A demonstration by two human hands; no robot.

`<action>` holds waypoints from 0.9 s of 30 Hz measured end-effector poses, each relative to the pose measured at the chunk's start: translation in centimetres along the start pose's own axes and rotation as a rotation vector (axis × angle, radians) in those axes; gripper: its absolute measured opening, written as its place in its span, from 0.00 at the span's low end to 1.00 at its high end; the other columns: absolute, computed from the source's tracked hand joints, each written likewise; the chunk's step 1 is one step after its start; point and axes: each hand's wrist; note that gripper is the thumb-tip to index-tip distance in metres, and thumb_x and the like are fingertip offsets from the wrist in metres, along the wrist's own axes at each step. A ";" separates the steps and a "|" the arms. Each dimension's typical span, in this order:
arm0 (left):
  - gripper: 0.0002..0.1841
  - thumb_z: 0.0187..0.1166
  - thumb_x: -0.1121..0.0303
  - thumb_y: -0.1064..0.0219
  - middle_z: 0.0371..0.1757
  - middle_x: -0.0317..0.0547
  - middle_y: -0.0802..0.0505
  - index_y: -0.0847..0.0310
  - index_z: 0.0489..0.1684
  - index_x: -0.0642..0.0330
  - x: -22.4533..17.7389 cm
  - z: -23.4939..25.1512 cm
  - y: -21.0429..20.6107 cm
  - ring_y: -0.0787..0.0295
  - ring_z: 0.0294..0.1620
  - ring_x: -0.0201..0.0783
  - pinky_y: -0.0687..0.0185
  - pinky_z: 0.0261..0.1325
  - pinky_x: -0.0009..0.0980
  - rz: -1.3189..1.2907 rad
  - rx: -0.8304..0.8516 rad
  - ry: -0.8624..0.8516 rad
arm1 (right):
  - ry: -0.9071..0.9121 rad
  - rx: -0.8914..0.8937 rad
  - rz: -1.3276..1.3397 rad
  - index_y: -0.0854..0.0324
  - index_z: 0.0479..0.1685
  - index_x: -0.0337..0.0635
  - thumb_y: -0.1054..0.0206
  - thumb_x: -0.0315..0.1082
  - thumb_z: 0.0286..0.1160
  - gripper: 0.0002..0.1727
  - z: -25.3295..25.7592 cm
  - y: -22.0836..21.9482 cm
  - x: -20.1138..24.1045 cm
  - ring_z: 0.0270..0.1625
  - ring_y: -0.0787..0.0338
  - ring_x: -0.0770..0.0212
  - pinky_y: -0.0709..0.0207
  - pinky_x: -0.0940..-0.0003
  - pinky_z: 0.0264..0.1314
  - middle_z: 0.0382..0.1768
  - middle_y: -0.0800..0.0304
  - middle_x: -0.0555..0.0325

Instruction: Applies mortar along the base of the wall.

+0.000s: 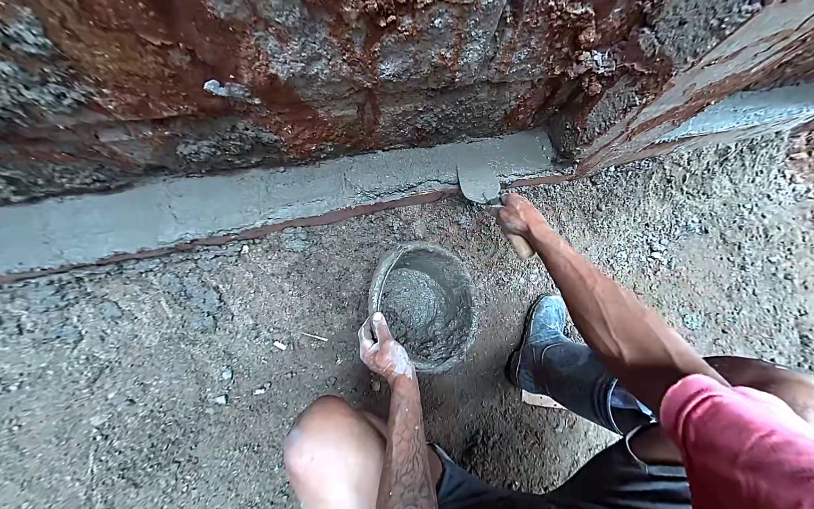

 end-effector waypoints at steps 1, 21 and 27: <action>0.13 0.86 0.69 0.35 0.49 0.52 0.07 0.14 0.53 0.74 -0.1 0.0 -0.1 0.14 0.50 0.27 0.23 0.61 0.24 0.002 0.002 0.003 | -0.038 -0.023 0.054 0.18 0.63 0.31 0.41 0.45 0.90 0.23 -0.4 -0.2 0.1 0.66 0.14 0.32 0.26 0.30 0.69 0.60 0.13 0.29; 0.15 0.86 0.66 0.34 0.52 0.55 0.07 0.14 0.56 0.72 -0.3 0.0 0.1 0.13 0.54 0.34 0.23 0.65 0.30 0.022 0.006 0.032 | 0.232 0.214 -0.013 0.20 0.67 0.34 0.44 0.43 0.90 0.22 -6.2 -7.7 19.8 0.75 0.18 0.39 0.26 0.35 0.71 0.70 0.17 0.37; 0.15 0.86 0.67 0.34 0.51 0.53 0.08 0.14 0.55 0.73 -0.3 -0.2 -0.2 0.14 0.52 0.30 0.23 0.63 0.27 0.029 0.006 0.027 | 0.147 0.116 -0.083 0.17 0.67 0.36 0.40 0.46 0.88 0.23 -2.0 -3.2 9.6 0.73 0.17 0.33 0.27 0.28 0.71 0.68 0.15 0.33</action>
Point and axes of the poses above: each hand's wrist, its own z-axis towards the middle knuckle, its own y-axis out of the back of the hand, x = y × z
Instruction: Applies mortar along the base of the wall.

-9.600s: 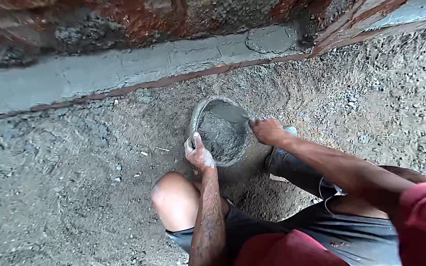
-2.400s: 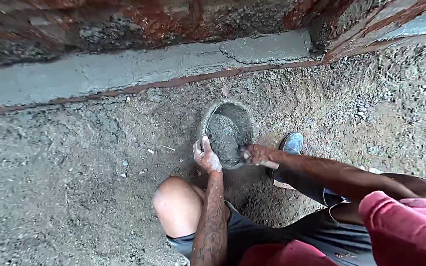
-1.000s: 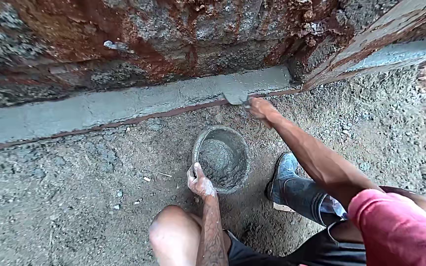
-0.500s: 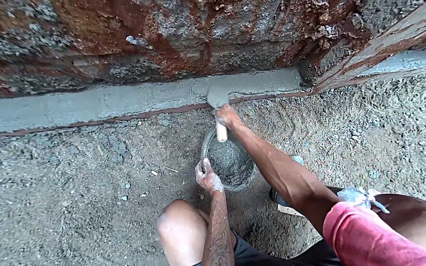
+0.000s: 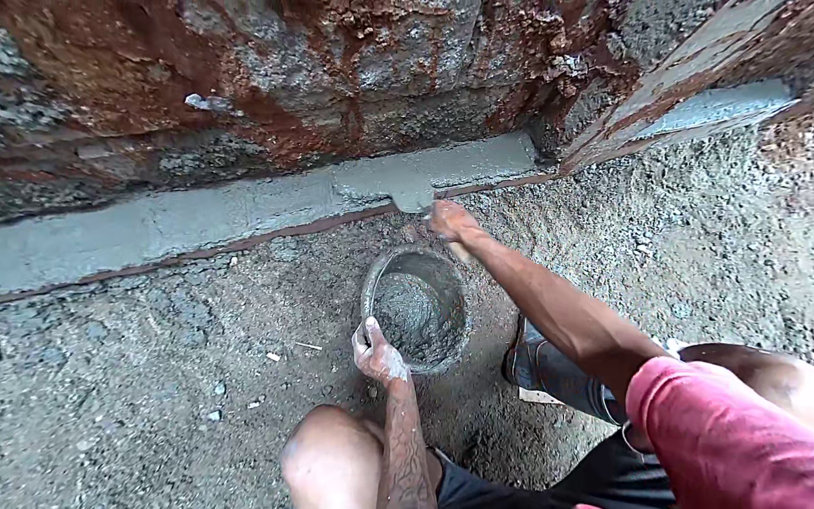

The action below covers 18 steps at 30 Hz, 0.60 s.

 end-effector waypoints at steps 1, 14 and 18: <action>0.14 0.86 0.67 0.34 0.51 0.54 0.08 0.14 0.55 0.73 0.0 0.0 0.0 0.14 0.51 0.30 0.23 0.63 0.27 0.003 -0.006 -0.004 | -0.018 -0.013 0.008 0.17 0.68 0.37 0.40 0.47 0.88 0.24 0.2 0.5 -1.9 0.73 0.17 0.33 0.28 0.28 0.71 0.68 0.15 0.34; 0.15 0.76 0.69 0.24 0.45 0.50 0.11 0.17 0.52 0.69 0.4 0.3 0.6 0.15 0.47 0.34 0.21 0.57 0.31 0.015 0.045 0.042 | -0.158 -0.112 0.264 0.24 0.67 0.36 0.34 0.42 0.83 0.22 -10.2 -2.0 -14.0 0.40 0.09 0.40 0.16 0.37 0.48 0.43 0.11 0.37; 0.15 0.72 0.75 0.22 0.47 0.54 0.09 0.15 0.53 0.71 -0.1 0.9 1.3 0.14 0.48 0.37 0.19 0.58 0.34 0.042 0.125 0.079 | -0.100 0.178 0.010 0.29 0.76 0.36 0.31 0.41 0.79 0.30 -16.7 -5.2 -13.7 0.60 0.12 0.34 0.23 0.33 0.65 0.56 0.14 0.32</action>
Point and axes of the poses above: each hand's wrist, its own z-axis towards the middle knuckle, its own y-axis out of the back of the hand, x = y × z
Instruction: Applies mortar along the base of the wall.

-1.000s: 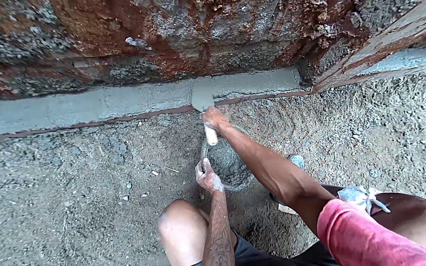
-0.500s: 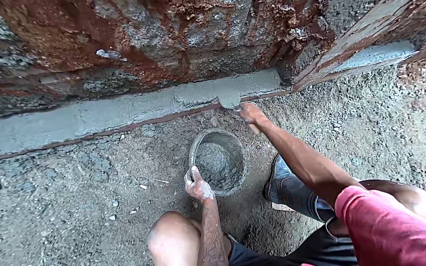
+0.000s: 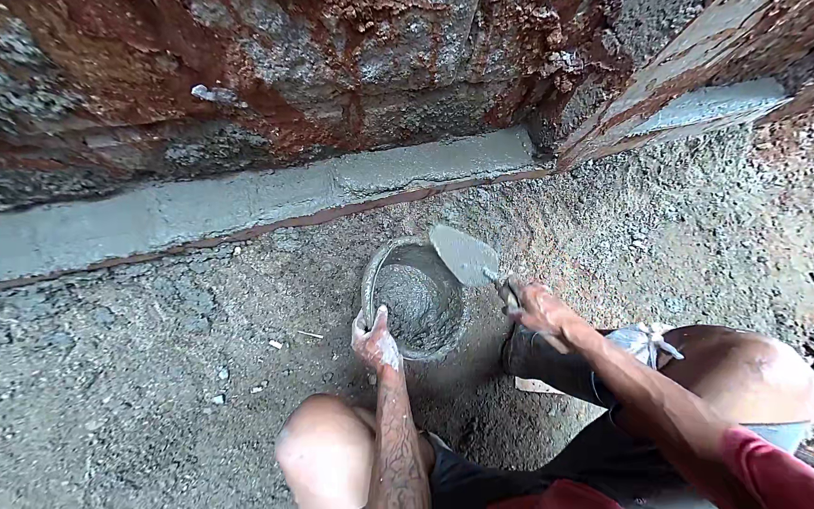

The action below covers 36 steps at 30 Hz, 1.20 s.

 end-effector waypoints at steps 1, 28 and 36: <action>0.12 0.71 0.76 0.23 0.42 0.52 0.10 0.14 0.48 0.71 -0.3 -0.1 0.2 0.15 0.44 0.35 0.19 0.54 0.33 -0.002 0.008 -0.004 | 0.007 0.026 -0.079 0.28 0.75 0.36 0.31 0.42 0.79 0.30 -0.9 -0.6 0.1 0.64 0.14 0.32 0.25 0.32 0.68 0.59 0.14 0.31; 0.14 0.74 0.62 0.23 0.41 0.41 0.11 0.21 0.27 0.58 -0.3 3.1 13.9 0.17 0.41 0.28 0.21 0.45 0.29 0.166 0.064 -0.294 | 0.499 0.648 -0.433 0.20 0.65 0.26 0.28 0.27 0.76 0.20 8.2 -11.8 16.3 0.63 0.15 0.35 0.26 0.38 0.69 0.60 0.15 0.30; 0.09 0.71 0.69 0.22 0.36 0.33 0.09 0.18 0.26 0.54 1.6 5.0 14.4 0.15 0.38 0.25 0.17 0.42 0.25 -0.110 -0.065 -0.261 | 0.393 0.779 0.198 0.26 0.70 0.35 0.30 0.29 0.78 0.22 9.8 -17.9 11.8 0.28 0.19 0.65 0.20 0.66 0.37 0.36 0.16 0.52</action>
Point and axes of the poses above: each hand's wrist, its own z-axis towards the middle knuckle, its own y-axis out of the back of the hand, x = y × z
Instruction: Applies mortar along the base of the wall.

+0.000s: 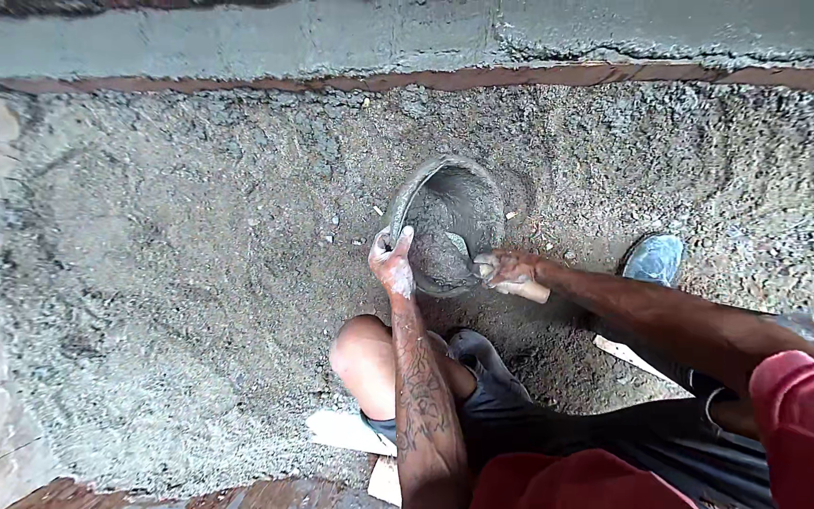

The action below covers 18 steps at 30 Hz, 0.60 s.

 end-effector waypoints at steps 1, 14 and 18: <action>0.09 0.71 0.70 0.23 0.33 0.31 0.11 0.19 0.26 0.53 0.2 0.1 -0.2 0.16 0.35 0.24 0.18 0.40 0.24 -0.025 -0.042 0.013 | 0.015 0.015 0.038 0.27 0.70 0.36 0.31 0.28 0.78 0.22 -0.1 -0.3 0.4 0.27 0.20 0.67 0.21 0.69 0.35 0.35 0.17 0.54; 0.14 0.86 0.64 0.34 0.38 0.48 0.10 0.18 0.49 0.71 -1.1 -0.9 -2.1 0.12 0.38 0.33 0.13 0.49 0.34 -0.112 -0.396 0.258 | 0.228 0.083 0.193 0.25 0.53 0.41 0.35 0.27 0.69 0.13 -6.7 4.0 3.1 0.20 0.21 0.72 0.23 0.75 0.23 0.28 0.18 0.64; 0.14 0.86 0.62 0.35 0.37 0.46 0.11 0.18 0.47 0.69 -0.9 -1.1 -2.4 0.12 0.37 0.32 0.13 0.47 0.33 -0.152 -0.469 0.294 | 0.259 0.059 0.257 0.23 0.53 0.43 0.38 0.25 0.70 0.13 -9.7 8.1 6.1 0.19 0.20 0.74 0.22 0.78 0.22 0.27 0.15 0.67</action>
Point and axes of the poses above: each hand's wrist, its own z-axis towards the middle knuckle, its own y-axis out of the back of the hand, x = y × z
